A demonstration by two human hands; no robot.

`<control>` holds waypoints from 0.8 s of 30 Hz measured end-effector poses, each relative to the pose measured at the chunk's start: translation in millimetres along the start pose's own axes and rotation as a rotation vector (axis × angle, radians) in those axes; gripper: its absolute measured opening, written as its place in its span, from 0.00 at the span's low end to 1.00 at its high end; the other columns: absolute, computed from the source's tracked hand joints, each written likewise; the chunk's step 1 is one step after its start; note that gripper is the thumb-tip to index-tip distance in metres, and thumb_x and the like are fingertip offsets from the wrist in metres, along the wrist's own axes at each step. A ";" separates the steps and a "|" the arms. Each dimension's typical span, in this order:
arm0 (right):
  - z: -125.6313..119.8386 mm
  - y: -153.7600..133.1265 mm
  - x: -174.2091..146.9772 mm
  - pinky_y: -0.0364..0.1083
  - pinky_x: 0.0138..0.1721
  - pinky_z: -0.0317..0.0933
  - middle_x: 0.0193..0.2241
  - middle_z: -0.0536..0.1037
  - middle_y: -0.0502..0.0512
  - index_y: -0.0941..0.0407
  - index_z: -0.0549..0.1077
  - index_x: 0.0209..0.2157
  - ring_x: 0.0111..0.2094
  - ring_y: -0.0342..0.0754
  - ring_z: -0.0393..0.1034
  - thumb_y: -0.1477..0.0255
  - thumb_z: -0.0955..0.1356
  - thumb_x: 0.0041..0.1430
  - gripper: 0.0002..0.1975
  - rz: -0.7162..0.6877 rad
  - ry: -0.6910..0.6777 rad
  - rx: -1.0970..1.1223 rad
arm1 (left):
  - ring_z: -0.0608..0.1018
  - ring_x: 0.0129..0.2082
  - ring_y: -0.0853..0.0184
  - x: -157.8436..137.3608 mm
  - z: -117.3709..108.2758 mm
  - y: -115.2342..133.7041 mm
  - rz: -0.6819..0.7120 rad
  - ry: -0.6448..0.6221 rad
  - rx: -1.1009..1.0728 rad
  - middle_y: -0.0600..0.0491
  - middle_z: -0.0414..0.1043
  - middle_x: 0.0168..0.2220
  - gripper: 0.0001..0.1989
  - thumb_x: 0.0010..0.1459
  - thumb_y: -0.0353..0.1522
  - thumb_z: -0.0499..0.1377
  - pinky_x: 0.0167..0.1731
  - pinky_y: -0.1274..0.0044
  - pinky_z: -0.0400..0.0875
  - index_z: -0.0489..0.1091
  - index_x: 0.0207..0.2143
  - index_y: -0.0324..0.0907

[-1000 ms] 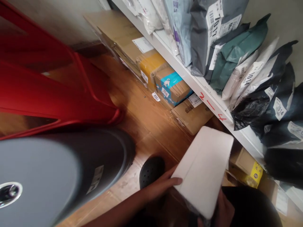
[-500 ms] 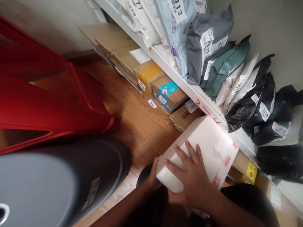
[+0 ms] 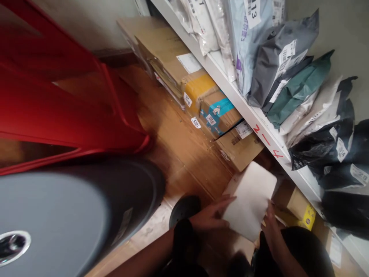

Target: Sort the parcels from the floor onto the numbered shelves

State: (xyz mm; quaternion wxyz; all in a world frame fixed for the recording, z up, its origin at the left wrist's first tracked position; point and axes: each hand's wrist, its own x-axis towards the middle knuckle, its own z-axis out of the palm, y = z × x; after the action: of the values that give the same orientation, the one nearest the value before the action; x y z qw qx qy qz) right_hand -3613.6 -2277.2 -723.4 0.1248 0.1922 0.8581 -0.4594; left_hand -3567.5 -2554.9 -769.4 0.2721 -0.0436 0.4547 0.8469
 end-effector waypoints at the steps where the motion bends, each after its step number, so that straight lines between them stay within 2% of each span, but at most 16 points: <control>1: 5.0 8.0 3.0 0.61 0.54 0.72 0.61 0.72 0.65 0.51 0.66 0.61 0.58 0.66 0.71 0.41 0.71 0.49 0.44 0.045 0.048 0.015 | 0.60 0.72 0.46 4.9 4.0 3.3 0.006 -0.027 0.048 0.49 0.64 0.70 0.33 0.43 0.48 0.75 0.71 0.60 0.51 0.80 0.54 0.53; 2: 8.8 12.8 7.1 0.59 0.55 0.72 0.62 0.71 0.65 0.51 0.64 0.61 0.58 0.64 0.71 0.43 0.74 0.45 0.46 0.084 0.113 0.031 | 0.64 0.70 0.45 12.0 7.8 6.8 0.011 -0.007 0.033 0.48 0.69 0.67 0.29 0.43 0.51 0.74 0.70 0.60 0.54 0.83 0.48 0.52; 3: 11.1 14.3 12.4 0.57 0.56 0.72 0.61 0.71 0.66 0.52 0.62 0.61 0.58 0.63 0.72 0.44 0.76 0.41 0.49 0.106 0.181 0.039 | 0.68 0.67 0.44 21.4 10.5 10.3 0.013 0.067 -0.026 0.47 0.75 0.61 0.27 0.42 0.54 0.74 0.67 0.59 0.58 0.84 0.42 0.51; 5: 13.1 8.1 25.1 0.55 0.53 0.73 0.56 0.74 0.67 0.55 0.58 0.61 0.54 0.61 0.74 0.44 0.77 0.39 0.53 0.094 0.278 0.027 | 0.75 0.58 0.43 45.7 9.5 18.0 0.005 0.342 -0.192 0.46 0.80 0.47 0.28 0.38 0.60 0.72 0.62 0.56 0.64 0.79 0.31 0.48; 6: 14.0 1.0 31.4 0.55 0.52 0.74 0.53 0.75 0.67 0.56 0.57 0.61 0.52 0.61 0.75 0.42 0.75 0.40 0.53 0.073 0.289 0.013 | 0.75 0.56 0.43 59.3 5.3 22.7 -0.013 0.481 -0.244 0.46 0.80 0.43 0.29 0.37 0.60 0.71 0.61 0.55 0.66 0.75 0.29 0.47; 8: 18.7 -17.9 41.6 0.59 0.55 0.71 0.53 0.75 0.70 0.59 0.57 0.63 0.55 0.64 0.73 0.39 0.73 0.42 0.56 -0.011 0.282 -0.092 | 0.72 0.60 0.44 86.2 -8.8 35.4 -0.053 0.637 -0.304 0.44 0.79 0.46 0.28 0.39 0.57 0.72 0.59 0.56 0.67 0.72 0.31 0.47; 9: 23.0 -27.8 45.3 0.62 0.59 0.67 0.57 0.71 0.74 0.61 0.57 0.64 0.59 0.68 0.69 0.38 0.73 0.40 0.59 -0.067 0.282 -0.184 | 0.71 0.62 0.44 98.5 -17.2 43.3 -0.068 0.669 -0.330 0.43 0.78 0.49 0.27 0.39 0.55 0.74 0.58 0.57 0.68 0.73 0.33 0.47; 11: 34.1 -43.9 49.9 0.70 0.67 0.53 0.67 0.58 0.82 0.64 0.56 0.68 0.68 0.78 0.53 0.35 0.74 0.35 0.67 -0.162 0.277 -0.386 | 0.72 0.62 0.45 118.7 -32.7 61.0 -0.079 0.679 -0.374 0.43 0.78 0.51 0.25 0.40 0.51 0.75 0.55 0.58 0.71 0.74 0.34 0.47; 13: 44.3 -50.8 52.4 0.74 0.70 0.40 0.72 0.46 0.83 0.63 0.54 0.70 0.72 0.81 0.39 0.35 0.75 0.34 0.70 -0.205 0.266 -0.536 | 0.75 0.58 0.45 132.4 -43.8 77.5 -0.085 0.672 -0.410 0.43 0.80 0.50 0.24 0.41 0.49 0.75 0.51 0.59 0.74 0.74 0.35 0.47; 14: 47.4 -50.6 53.3 0.75 0.70 0.39 0.72 0.43 0.82 0.62 0.54 0.71 0.73 0.81 0.36 0.36 0.75 0.34 0.70 -0.203 0.253 -0.572 | 0.77 0.57 0.46 136.5 -47.5 83.8 -0.090 0.672 -0.423 0.44 0.80 0.49 0.23 0.42 0.49 0.74 0.49 0.59 0.75 0.75 0.35 0.47; 17: 46.3 -41.9 54.6 0.74 0.69 0.40 0.73 0.41 0.79 0.58 0.52 0.72 0.73 0.79 0.34 0.37 0.77 0.33 0.71 -0.122 0.237 -0.587 | 0.79 0.55 0.48 139.1 -53.5 91.6 -0.120 0.709 -0.441 0.45 0.81 0.47 0.20 0.43 0.45 0.74 0.45 0.62 0.76 0.75 0.36 0.46; 21: 32.6 -37.4 54.2 0.72 0.70 0.42 0.73 0.40 0.77 0.57 0.44 0.75 0.73 0.80 0.36 0.33 0.74 0.31 0.77 0.035 0.177 -0.548 | 0.78 0.55 0.51 129.1 -52.2 83.6 -0.137 0.806 -0.436 0.47 0.81 0.47 0.20 0.43 0.39 0.75 0.44 0.65 0.77 0.74 0.38 0.46; 24: 24.6 -45.7 59.0 0.70 0.71 0.42 0.73 0.43 0.77 0.58 0.40 0.75 0.73 0.78 0.40 0.35 0.75 0.33 0.78 0.028 0.149 -0.538 | 0.80 0.54 0.54 119.1 -45.6 74.0 -0.097 0.836 -0.446 0.49 0.81 0.47 0.22 0.43 0.39 0.76 0.45 0.68 0.78 0.73 0.39 0.47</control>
State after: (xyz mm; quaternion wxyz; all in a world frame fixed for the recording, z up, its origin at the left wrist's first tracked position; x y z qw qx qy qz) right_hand -3685.8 -2308.1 -726.0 0.1143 0.1975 0.9533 -0.1981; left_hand -3713.4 -2573.3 -779.0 0.0892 -0.4593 0.3299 0.8199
